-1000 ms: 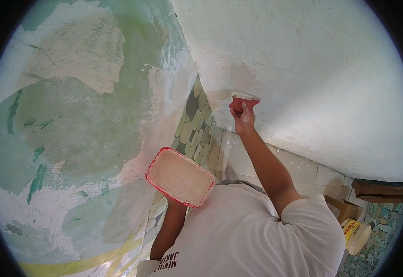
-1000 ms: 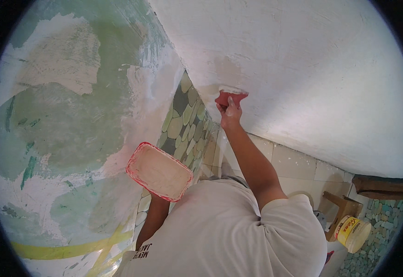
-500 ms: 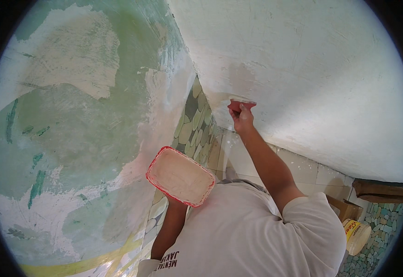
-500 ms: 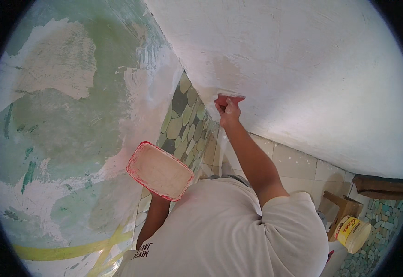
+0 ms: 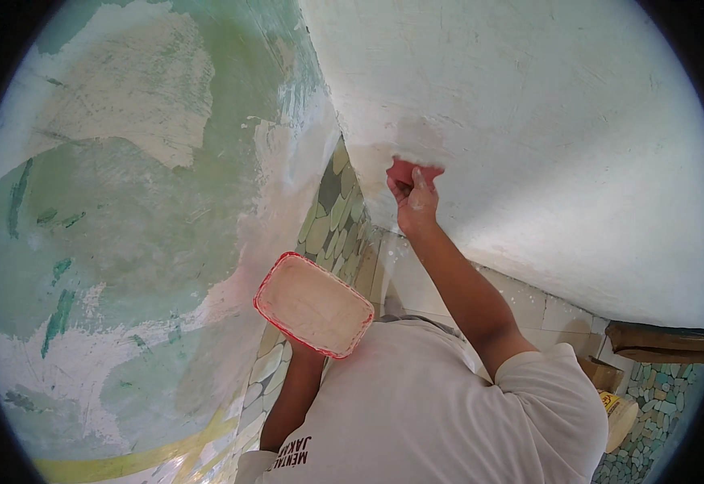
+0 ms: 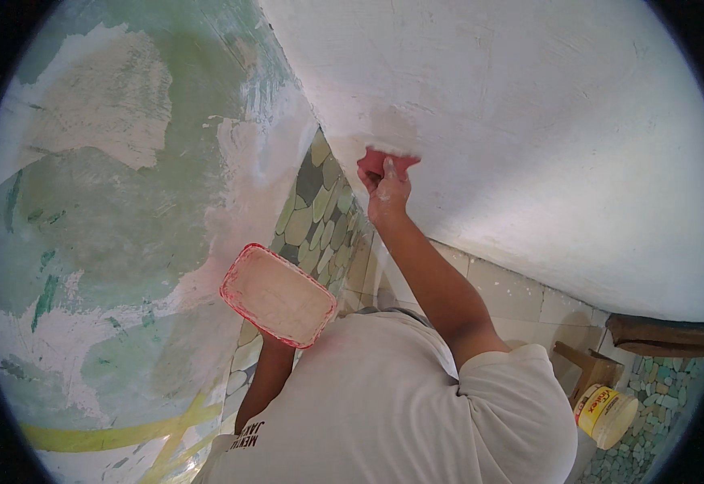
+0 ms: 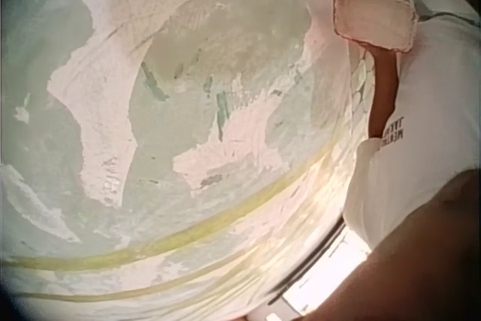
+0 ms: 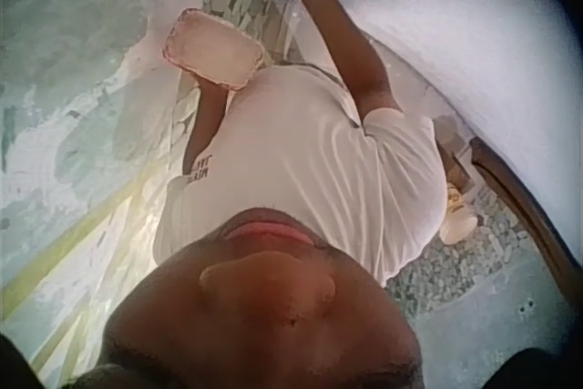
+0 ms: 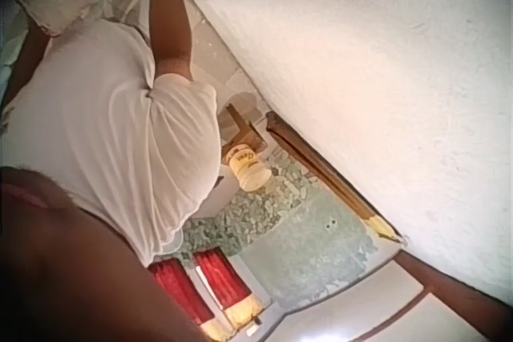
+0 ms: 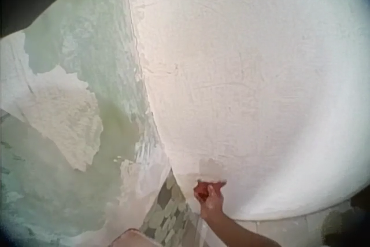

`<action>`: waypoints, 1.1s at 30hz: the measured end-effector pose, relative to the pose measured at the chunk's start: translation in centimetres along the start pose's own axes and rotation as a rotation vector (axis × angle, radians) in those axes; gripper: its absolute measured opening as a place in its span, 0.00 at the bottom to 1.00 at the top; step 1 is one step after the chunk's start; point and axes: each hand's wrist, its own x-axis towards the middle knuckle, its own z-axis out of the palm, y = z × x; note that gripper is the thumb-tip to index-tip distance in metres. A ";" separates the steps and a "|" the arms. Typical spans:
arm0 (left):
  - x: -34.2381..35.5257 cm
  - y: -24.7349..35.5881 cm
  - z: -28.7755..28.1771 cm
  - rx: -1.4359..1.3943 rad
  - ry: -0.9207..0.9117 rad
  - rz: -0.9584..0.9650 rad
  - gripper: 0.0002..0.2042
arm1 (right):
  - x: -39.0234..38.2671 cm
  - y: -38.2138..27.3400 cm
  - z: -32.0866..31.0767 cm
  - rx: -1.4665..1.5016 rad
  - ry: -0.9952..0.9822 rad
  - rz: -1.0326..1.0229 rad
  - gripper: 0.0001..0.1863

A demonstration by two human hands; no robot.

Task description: Applying white putty or filler to a wall using a putty knife and a container.

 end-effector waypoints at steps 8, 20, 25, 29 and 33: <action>0.4 -0.7 0.7 -0.065 -0.035 0.001 0.31 | 2.3 -4.1 3.4 0.015 -0.126 0.072 0.10; 0.1 -1.9 -0.9 0.146 0.081 0.087 0.29 | 0.4 -4.4 1.0 -0.075 -0.079 0.197 0.12; 0.0 -1.7 -1.6 0.069 -0.042 0.067 0.30 | 1.0 -9.4 6.3 0.005 -0.148 0.147 0.12; 0.0 -1.6 -1.9 0.005 -0.150 0.044 0.30 | -3.4 -9.6 6.7 0.002 -0.256 0.009 0.13; 0.0 -1.7 -1.9 -0.062 -0.276 0.004 0.31 | -3.0 -7.2 4.4 -0.017 -0.126 0.073 0.12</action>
